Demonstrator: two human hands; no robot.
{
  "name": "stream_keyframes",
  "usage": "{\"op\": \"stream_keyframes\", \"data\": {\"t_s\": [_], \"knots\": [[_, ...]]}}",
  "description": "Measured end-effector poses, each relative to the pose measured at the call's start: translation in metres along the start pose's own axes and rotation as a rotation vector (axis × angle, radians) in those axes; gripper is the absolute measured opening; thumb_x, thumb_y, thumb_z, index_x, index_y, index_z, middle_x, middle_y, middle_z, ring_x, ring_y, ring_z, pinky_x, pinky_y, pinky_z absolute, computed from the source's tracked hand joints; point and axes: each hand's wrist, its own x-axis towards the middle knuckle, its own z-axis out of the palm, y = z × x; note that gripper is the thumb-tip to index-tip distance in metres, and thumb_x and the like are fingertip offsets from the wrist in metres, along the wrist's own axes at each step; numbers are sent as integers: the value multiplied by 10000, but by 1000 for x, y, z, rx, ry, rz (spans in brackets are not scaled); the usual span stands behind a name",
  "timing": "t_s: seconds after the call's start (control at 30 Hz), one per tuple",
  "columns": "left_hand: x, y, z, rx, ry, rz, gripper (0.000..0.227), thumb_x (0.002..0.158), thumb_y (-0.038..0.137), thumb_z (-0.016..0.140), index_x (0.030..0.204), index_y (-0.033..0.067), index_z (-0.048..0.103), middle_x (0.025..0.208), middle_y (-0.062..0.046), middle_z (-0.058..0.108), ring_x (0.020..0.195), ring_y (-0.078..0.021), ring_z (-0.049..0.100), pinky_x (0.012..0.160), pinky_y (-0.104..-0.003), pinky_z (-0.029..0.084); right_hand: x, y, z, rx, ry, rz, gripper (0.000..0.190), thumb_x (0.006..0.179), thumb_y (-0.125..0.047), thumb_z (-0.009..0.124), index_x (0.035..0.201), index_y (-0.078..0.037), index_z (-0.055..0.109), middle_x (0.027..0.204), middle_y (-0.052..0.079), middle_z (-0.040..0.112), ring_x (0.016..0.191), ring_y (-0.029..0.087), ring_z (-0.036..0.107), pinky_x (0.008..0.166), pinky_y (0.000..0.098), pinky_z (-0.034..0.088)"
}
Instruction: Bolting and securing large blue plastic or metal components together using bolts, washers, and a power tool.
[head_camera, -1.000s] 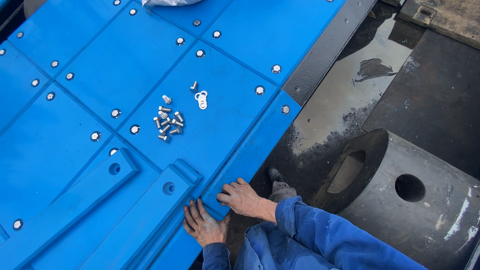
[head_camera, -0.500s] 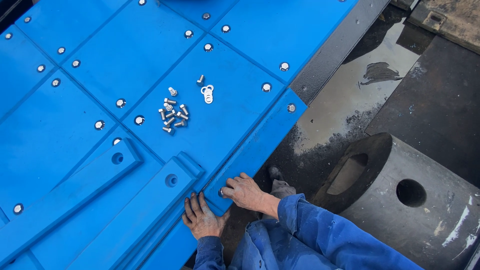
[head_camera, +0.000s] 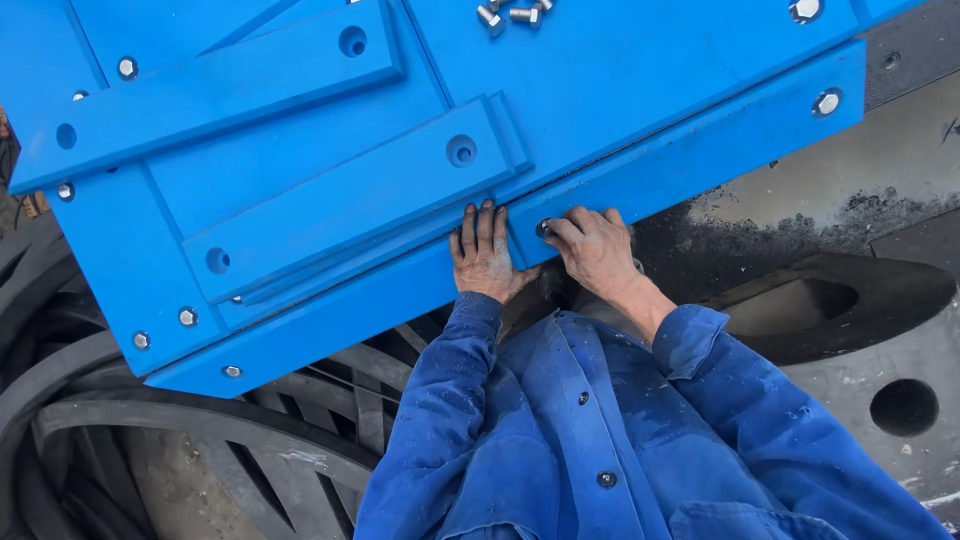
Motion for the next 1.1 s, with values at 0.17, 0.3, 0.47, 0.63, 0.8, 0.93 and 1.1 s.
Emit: {"op": "stream_keyframes", "data": {"t_s": [0.17,0.3,0.47,0.63,0.8,0.93,1.1], "knots": [[0,1,0,8,-14,-24,1262,584,756,851,1584,176,344,1669,-33,228,1568,-287,96,1226,-594,141,3,-13,5,-68,15,67,242,907,-334,791,1007,-124,723,911,41,631,826,233,637,767,421,402],[2,4,-9,-6,-49,-44,1239,573,749,856,1572,203,368,1672,-22,237,1574,-275,117,1231,-583,143,7,-16,-2,-49,52,14,265,901,-328,781,1074,-133,734,913,28,633,825,219,631,763,416,397],[2,3,-10,33,-2,-22,1231,576,762,848,1572,198,395,1677,-22,246,1569,-280,141,1219,-568,160,4,-11,2,-76,18,-14,235,929,-280,768,1093,-120,721,946,34,635,852,219,628,794,406,405],[-1,1,-6,57,46,7,1220,582,769,840,1570,190,421,1681,-28,238,1565,-288,150,1213,-559,176,3,-16,8,-193,8,39,237,903,-307,793,1006,-111,708,893,62,615,785,235,604,789,419,409],[-1,-1,0,12,75,20,1232,603,800,827,1581,180,407,1681,-27,233,1564,-285,146,1201,-568,177,4,-6,0,-117,1,-98,235,928,-265,781,1130,-154,739,934,23,629,809,199,611,764,398,375],[-1,1,-3,72,52,12,1210,602,787,823,1580,208,407,1688,-9,228,1576,-270,131,1215,-554,182,2,-6,11,-138,3,0,241,926,-324,807,1023,-132,698,885,39,605,810,217,613,785,412,387],[-2,1,3,19,56,9,1248,587,818,817,1578,184,400,1662,-42,244,1564,-289,124,1215,-599,174,3,-2,0,-69,2,-93,238,912,-272,771,1118,-157,745,917,11,626,785,183,609,765,393,377]]}}
